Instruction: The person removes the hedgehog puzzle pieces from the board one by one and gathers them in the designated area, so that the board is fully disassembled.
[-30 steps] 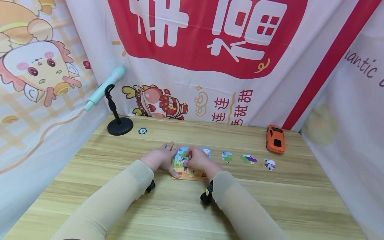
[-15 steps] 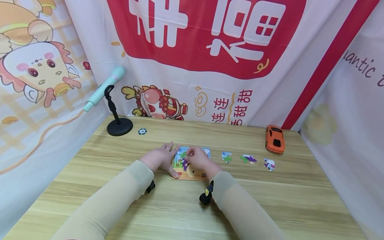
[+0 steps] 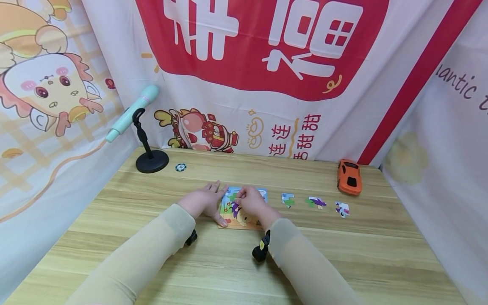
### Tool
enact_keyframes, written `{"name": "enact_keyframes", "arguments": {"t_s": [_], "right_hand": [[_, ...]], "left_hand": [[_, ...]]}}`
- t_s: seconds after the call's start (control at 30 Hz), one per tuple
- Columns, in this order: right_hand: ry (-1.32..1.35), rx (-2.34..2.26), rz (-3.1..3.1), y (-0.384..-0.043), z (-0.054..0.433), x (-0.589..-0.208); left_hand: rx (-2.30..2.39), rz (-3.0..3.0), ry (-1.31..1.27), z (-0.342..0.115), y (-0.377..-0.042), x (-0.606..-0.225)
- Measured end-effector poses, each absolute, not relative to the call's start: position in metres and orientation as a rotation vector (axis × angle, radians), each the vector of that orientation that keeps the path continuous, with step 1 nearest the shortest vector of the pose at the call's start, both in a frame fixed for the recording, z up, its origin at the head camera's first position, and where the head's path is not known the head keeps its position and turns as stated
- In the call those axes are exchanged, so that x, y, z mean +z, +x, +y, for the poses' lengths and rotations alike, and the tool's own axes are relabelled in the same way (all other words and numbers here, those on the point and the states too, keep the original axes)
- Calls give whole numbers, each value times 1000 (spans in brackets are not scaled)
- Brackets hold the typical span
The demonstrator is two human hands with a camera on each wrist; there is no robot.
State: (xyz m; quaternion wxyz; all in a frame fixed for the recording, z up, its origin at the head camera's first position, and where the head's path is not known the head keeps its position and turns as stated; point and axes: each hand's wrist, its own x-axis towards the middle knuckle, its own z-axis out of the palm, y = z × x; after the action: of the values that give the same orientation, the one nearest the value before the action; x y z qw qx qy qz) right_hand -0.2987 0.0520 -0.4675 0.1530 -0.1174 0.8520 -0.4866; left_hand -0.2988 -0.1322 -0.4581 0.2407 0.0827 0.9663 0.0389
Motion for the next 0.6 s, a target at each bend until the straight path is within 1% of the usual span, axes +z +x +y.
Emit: {"name": "enact_keyframes", "arguments": {"t_s": [0.1, 0.27, 0.5, 0.6], "right_hand": [[-326, -1398, 2449, -299, 51, -468], [-322, -1378, 2466, -298, 51, -467], [-325, -1346, 2480, -300, 51, -468], [-326, -1344, 2482, -300, 51, -468]], "left_hand": [[108, 2645, 222, -132, -301, -461], [122, 2631, 222, -130, -296, -451], [160, 2638, 241, -136, -309, -469], [173, 2645, 248, -137, -311, -470]]}}
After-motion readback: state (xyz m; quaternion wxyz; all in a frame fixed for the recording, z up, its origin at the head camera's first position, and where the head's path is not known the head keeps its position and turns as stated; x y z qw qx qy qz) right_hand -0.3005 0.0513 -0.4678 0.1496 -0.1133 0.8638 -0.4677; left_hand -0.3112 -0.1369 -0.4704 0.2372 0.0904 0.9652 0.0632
